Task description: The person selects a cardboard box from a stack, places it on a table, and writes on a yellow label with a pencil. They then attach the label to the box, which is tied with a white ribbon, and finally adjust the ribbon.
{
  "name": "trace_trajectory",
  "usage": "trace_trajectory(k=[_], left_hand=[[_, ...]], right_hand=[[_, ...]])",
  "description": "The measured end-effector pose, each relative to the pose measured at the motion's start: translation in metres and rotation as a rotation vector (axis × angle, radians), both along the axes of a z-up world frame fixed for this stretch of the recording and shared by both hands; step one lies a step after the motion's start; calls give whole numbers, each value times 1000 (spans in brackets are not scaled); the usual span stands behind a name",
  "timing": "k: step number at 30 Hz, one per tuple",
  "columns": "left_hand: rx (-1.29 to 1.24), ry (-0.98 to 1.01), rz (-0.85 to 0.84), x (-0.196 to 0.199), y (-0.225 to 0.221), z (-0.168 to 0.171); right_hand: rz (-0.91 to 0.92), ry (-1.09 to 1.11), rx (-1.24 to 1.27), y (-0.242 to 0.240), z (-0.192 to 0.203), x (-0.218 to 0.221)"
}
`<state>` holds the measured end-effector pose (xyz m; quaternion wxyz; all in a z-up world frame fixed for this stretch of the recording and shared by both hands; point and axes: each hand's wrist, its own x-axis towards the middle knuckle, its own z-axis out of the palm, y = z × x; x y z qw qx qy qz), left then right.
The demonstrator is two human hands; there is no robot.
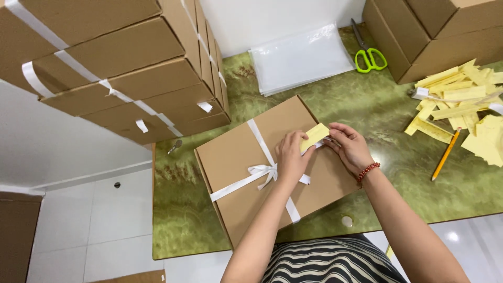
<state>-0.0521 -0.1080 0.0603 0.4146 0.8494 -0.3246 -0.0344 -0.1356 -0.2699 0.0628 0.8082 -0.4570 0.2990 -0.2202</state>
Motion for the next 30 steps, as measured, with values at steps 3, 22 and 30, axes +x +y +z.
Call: trace_trajectory(k=[3,22,30], left_hand=[[-81,13,-37,-2,-6,2],[43,123,502,4,110,-4],[105,146,520,-3,129,-34]], right_hand=[[5,28,-97,-20,-3,-12],[163,299,-950,0,-39,44],[376,173,-1303,30,-38,44]])
